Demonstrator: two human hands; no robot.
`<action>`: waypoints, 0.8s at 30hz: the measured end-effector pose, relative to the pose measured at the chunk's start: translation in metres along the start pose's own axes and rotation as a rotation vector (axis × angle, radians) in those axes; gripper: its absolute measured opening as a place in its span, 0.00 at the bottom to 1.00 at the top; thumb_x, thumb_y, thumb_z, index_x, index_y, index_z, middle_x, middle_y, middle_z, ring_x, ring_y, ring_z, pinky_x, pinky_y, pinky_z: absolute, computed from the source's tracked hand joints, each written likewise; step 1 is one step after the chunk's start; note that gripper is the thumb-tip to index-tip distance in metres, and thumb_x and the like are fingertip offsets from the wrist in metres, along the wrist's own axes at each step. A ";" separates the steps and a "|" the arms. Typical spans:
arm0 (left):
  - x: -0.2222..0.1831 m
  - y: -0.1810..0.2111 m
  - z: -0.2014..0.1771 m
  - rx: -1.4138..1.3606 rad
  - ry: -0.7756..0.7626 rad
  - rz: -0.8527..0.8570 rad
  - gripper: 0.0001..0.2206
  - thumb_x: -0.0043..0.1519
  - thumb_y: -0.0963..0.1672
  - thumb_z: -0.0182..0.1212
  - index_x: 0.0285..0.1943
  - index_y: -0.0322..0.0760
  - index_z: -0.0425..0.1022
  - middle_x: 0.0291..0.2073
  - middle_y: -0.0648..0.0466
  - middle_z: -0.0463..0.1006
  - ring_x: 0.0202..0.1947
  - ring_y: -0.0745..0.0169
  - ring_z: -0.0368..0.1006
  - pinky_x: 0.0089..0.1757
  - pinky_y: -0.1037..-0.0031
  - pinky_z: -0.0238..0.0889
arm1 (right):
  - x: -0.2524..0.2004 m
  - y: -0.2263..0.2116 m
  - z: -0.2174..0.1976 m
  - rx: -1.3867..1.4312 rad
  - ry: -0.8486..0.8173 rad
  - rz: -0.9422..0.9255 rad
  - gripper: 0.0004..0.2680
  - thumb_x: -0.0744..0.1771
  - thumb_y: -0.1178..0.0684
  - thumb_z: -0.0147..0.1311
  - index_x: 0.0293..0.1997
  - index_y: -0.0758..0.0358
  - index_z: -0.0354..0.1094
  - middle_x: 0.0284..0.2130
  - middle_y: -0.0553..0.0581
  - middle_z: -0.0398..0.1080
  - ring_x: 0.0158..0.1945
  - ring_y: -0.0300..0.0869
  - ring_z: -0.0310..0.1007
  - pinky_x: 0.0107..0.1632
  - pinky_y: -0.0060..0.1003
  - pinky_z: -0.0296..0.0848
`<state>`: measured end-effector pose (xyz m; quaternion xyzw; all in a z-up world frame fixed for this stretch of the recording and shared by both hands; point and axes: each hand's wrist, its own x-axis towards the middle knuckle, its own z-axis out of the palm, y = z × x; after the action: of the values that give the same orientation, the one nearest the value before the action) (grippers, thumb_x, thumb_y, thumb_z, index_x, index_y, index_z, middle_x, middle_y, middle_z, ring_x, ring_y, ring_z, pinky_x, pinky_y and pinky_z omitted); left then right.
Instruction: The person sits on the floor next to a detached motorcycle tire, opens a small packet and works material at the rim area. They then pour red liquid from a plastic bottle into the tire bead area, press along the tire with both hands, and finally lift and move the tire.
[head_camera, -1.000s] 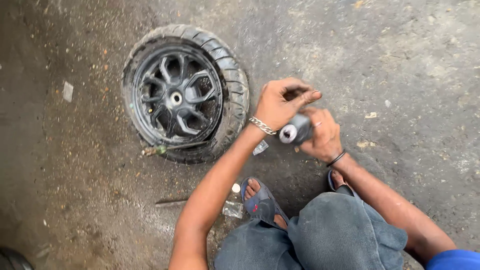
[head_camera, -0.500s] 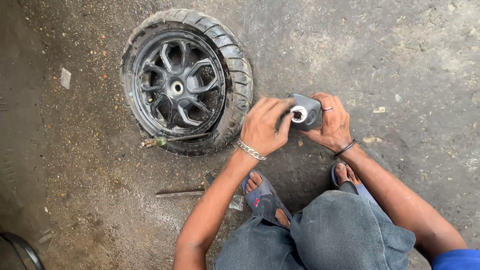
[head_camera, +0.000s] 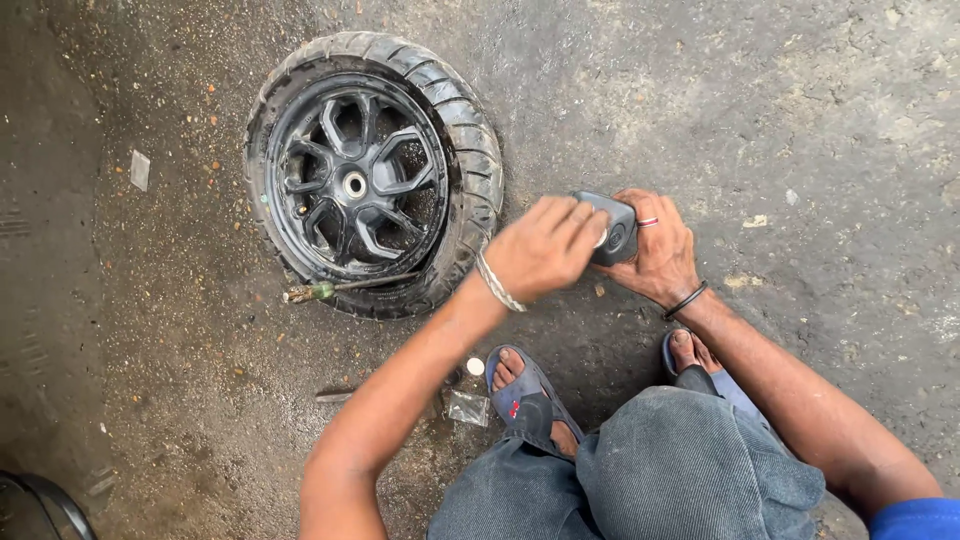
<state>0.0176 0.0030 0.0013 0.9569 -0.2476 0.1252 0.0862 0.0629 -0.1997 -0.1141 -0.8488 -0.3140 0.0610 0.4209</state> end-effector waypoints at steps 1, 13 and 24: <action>-0.003 -0.008 0.009 -0.017 0.008 0.064 0.18 0.59 0.40 0.59 0.58 0.26 0.70 0.45 0.44 0.79 0.48 0.52 0.73 0.50 0.65 0.69 | 0.000 -0.002 0.000 0.000 -0.003 -0.007 0.30 0.55 0.46 0.74 0.59 0.63 0.61 0.53 0.62 0.68 0.55 0.57 0.69 0.55 0.52 0.72; -0.040 0.014 0.016 -0.629 0.490 -0.818 0.05 0.63 0.41 0.64 0.45 0.33 0.80 0.41 0.46 0.83 0.41 0.53 0.83 0.46 0.69 0.75 | -0.001 0.017 0.018 0.153 -0.060 0.096 0.33 0.56 0.47 0.76 0.64 0.65 0.59 0.54 0.63 0.70 0.55 0.51 0.74 0.55 0.46 0.74; -0.293 0.145 0.084 -0.390 0.699 -1.674 0.16 0.52 0.41 0.70 0.48 0.29 0.80 0.48 0.44 0.82 0.47 0.54 0.80 0.47 0.68 0.72 | 0.006 0.002 0.015 -0.092 -0.326 -0.116 0.30 0.60 0.42 0.76 0.57 0.72 0.60 0.39 0.64 0.75 0.42 0.47 0.79 0.43 0.39 0.78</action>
<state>-0.2854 -0.0084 -0.1463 0.7000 0.5475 0.2597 0.3778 0.0627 -0.1870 -0.1247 -0.8267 -0.4287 0.1589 0.3279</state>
